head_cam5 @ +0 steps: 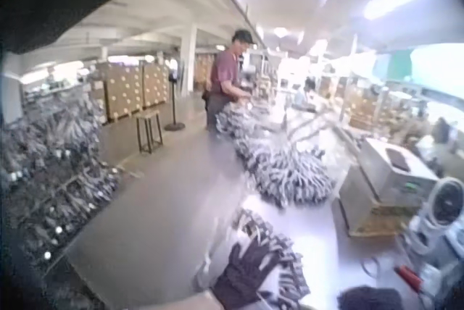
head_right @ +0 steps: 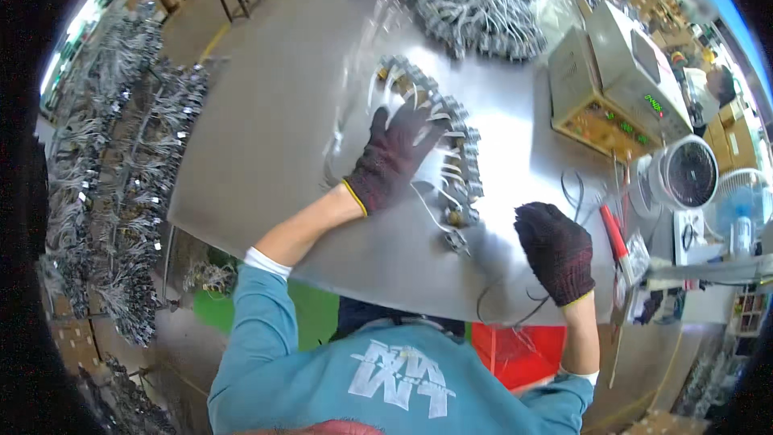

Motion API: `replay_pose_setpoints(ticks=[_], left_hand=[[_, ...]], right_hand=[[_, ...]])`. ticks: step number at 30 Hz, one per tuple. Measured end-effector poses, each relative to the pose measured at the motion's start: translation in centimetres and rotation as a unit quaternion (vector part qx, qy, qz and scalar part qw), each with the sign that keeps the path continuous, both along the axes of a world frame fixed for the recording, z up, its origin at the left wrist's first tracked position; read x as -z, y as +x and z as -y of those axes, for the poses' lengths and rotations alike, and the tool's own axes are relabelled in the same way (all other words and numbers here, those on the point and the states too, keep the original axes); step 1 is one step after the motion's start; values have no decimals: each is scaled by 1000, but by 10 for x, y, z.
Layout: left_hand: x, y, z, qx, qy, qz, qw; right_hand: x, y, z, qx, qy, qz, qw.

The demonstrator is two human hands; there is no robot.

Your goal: Organizing and inspecting bundles of wire harnesses on an assembly table.

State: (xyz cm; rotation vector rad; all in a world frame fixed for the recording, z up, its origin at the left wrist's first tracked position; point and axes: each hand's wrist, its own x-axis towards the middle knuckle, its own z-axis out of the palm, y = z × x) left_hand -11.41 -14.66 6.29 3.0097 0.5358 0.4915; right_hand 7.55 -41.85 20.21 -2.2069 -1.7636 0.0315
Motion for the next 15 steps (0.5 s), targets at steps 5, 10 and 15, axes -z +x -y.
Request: replay_pose_setpoints(ticks=[5, 10, 15], left_hand=[[-19, -2, -30, -155, -102, -162, 969], [-20, -6, -31, -236, -43, -53, 969], [6, -31, -54, -120, -104, 25, 987]], right_hand=[[60, 73, 22, 19, -59, 85, 994], [80, 87, 32, 29, -85, 55, 994], [71, 59, 16, 7, -9, 26, 1000]])
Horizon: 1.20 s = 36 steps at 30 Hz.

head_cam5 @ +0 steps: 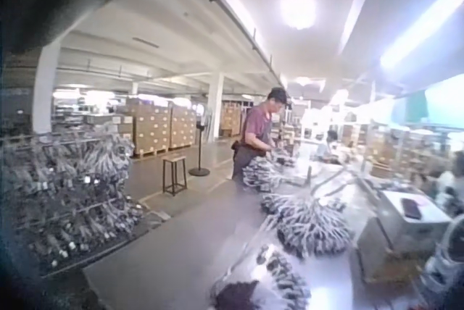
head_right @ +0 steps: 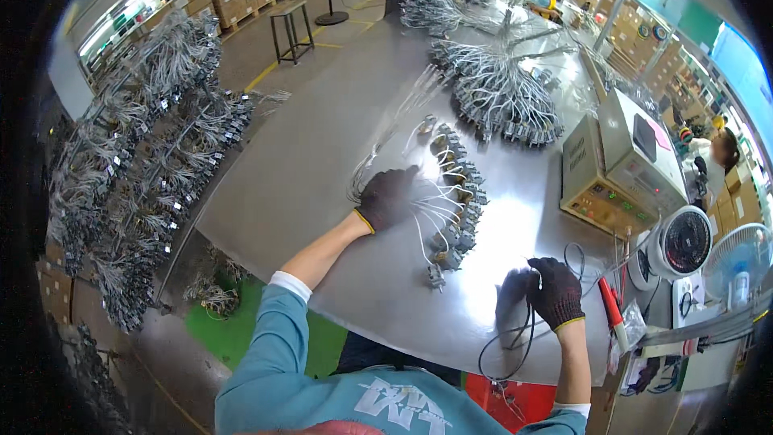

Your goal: Organizing and inspecting bundles of wire harnesses on an assembly table.

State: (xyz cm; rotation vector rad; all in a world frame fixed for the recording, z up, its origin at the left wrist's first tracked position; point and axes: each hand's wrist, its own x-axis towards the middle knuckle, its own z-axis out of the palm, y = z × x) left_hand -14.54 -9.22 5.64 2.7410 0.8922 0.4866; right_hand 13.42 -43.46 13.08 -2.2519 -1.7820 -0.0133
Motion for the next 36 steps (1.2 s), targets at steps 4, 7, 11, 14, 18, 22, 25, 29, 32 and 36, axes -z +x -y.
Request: replay_pose_setpoints(ticks=[4, 7, 11, 14, 18, 22, 25, 29, 32, 36], left_hand=[[31, 8, -1, 84, 82, 121, 986], [15, 20, 13, 148, 144, 93, 974], [6, 42, 32, 214, 355, 104, 904], [-17, 43, 41, 255, 380, 234, 858], [34, 59, 23, 468, -358, 337, 734], [-2, 33, 35, 418, -221, 301, 828], [-35, 20, 40, 363, -109, 263, 887], [-33, 16, 36, 235, 294, 124, 918], [-44, 11, 33, 108, 574, -28, 811], [-64, -6, 11, -33, 718, -255, 646]], right_hand=[[-22, -21, -39, -36, 41, 14, 998], [-25, -39, -69, -75, 66, 31, 994], [-31, -72, -113, -113, 117, 58, 985], [-34, -88, -132, -123, 39, 34, 991], [-29, -102, -148, -200, 77, 4, 977], [-9, -86, -141, -112, -51, -68, 990], [-3, -87, -154, -53, -205, -117, 970], [-19, -97, -170, -145, -129, -74, 978], [-5, -77, -195, -201, 0, -191, 961], [-24, -34, -253, -67, 27, -60, 996]])
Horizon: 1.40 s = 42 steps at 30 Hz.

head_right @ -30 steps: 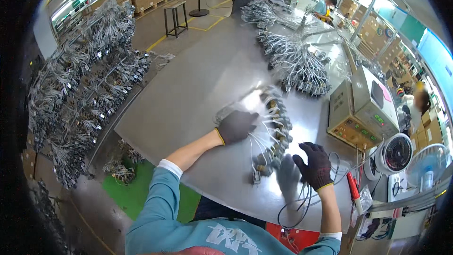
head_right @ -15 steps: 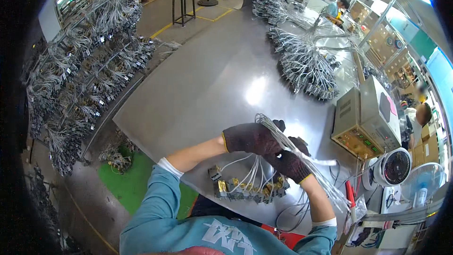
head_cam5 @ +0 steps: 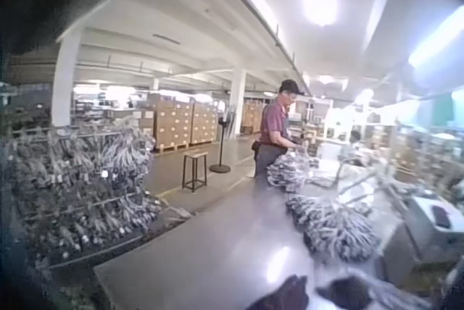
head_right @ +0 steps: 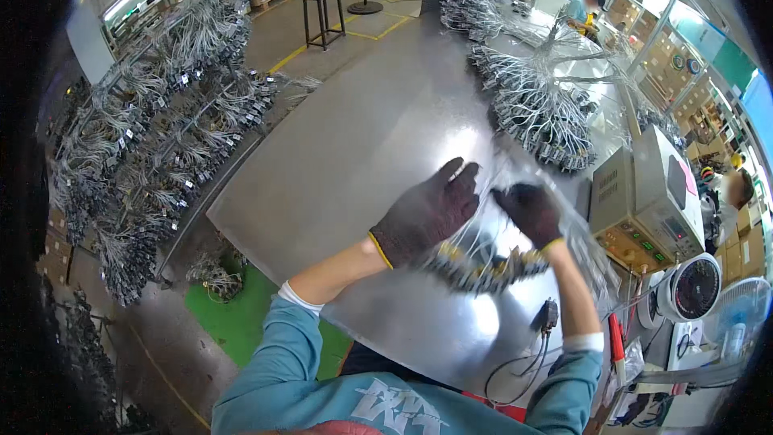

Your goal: Organizing and inspecting bundles of wire harnesses on an assembly table.

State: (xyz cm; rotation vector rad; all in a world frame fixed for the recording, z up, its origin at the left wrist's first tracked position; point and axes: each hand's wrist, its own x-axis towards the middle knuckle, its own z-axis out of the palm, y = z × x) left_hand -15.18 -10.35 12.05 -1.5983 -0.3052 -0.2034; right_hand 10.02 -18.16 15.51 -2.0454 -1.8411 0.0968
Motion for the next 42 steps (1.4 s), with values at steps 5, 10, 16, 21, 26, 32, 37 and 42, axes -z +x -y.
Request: replay_pose_setpoints(ticks=[5, 10, 16, 21, 26, 32, 37, 42], left_hand=[[-36, 4, 3, 120, -316, 125, 933], [-2, -6, -4, 138, -410, 102, 896], [-11, -6, -5, 177, -602, 37, 778], [15, 5, -25, 171, -596, 36, 784], [38, 6, -43, 113, -649, 1, 753], [69, 26, -39, 89, -631, 32, 770], [74, 33, -26, 130, -628, 77, 764], [81, 40, -15, 119, -673, 117, 721]], right_hand=[[19, 117, -72, 96, 198, 114, 969], [23, 32, -77, 9, 130, 128, 983], [88, 36, -62, 86, 128, 313, 937], [138, 113, -104, 237, 77, 206, 946], [153, 132, -153, 198, 161, 209, 944], [154, 129, -178, 203, 124, 183, 954], [146, 102, -149, 216, 126, 204, 947], [135, 52, -104, 52, 171, 144, 973]])
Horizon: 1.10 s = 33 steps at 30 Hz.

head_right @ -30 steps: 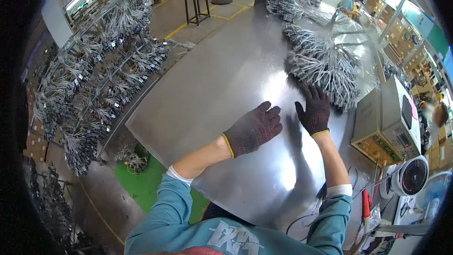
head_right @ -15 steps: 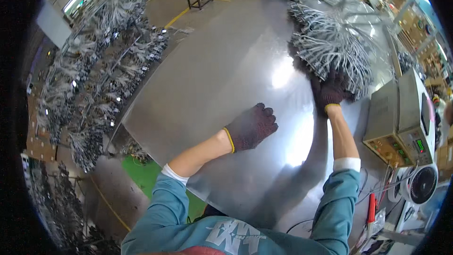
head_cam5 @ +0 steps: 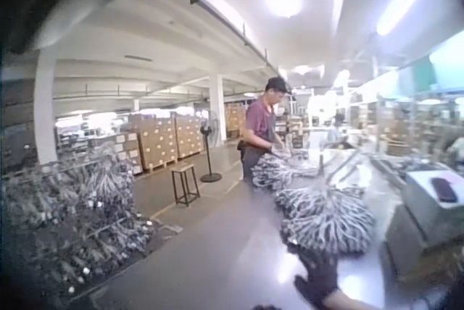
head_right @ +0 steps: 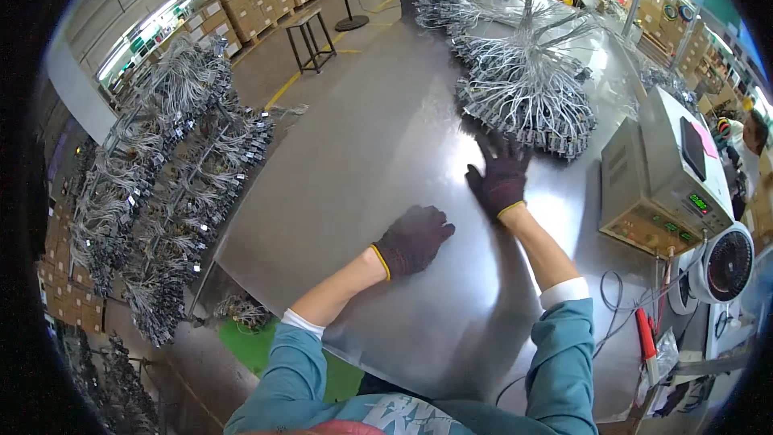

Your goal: Organizing and inspecting bundles of wire harnesses on an assembly table.

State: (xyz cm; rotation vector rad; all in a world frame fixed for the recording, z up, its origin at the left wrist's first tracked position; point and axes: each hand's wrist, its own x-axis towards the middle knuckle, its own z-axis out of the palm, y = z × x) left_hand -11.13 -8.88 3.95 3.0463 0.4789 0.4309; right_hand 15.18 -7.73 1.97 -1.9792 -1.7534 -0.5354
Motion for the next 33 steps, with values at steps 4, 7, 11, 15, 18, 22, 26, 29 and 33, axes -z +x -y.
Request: replay_pose_setpoints(ticks=[4, 7, 11, 15, 18, 22, 26, 29, 33], left_hand=[[22, -8, -11, -5, -5, 38, 999], [-2, -8, -8, -111, -103, -39, 988], [4, -33, 10, -19, 2, 78, 997], [16, -100, 14, 38, -21, 80, 996], [26, -201, 24, -65, 1, 92, 994], [36, -330, 17, -159, -15, 109, 981], [12, -411, 26, -294, -250, 192, 902], [68, -461, 29, -335, -207, 296, 870], [178, -473, 50, -528, 5, 250, 812]], right_hand=[[-8, -48, 11, -124, -74, -88, 986], [-3, -75, 16, -168, -27, 3, 985], [-8, -80, 32, -220, -7, 127, 967], [-4, -109, 53, -166, -104, 145, 970], [-34, -188, 80, -203, -143, 98, 964], [-35, -236, 87, -276, -141, 83, 947], [-33, -273, 80, -323, -120, 69, 936], [-28, -310, 70, -358, -128, 61, 923], [-28, -362, 49, -412, -110, 39, 904]])
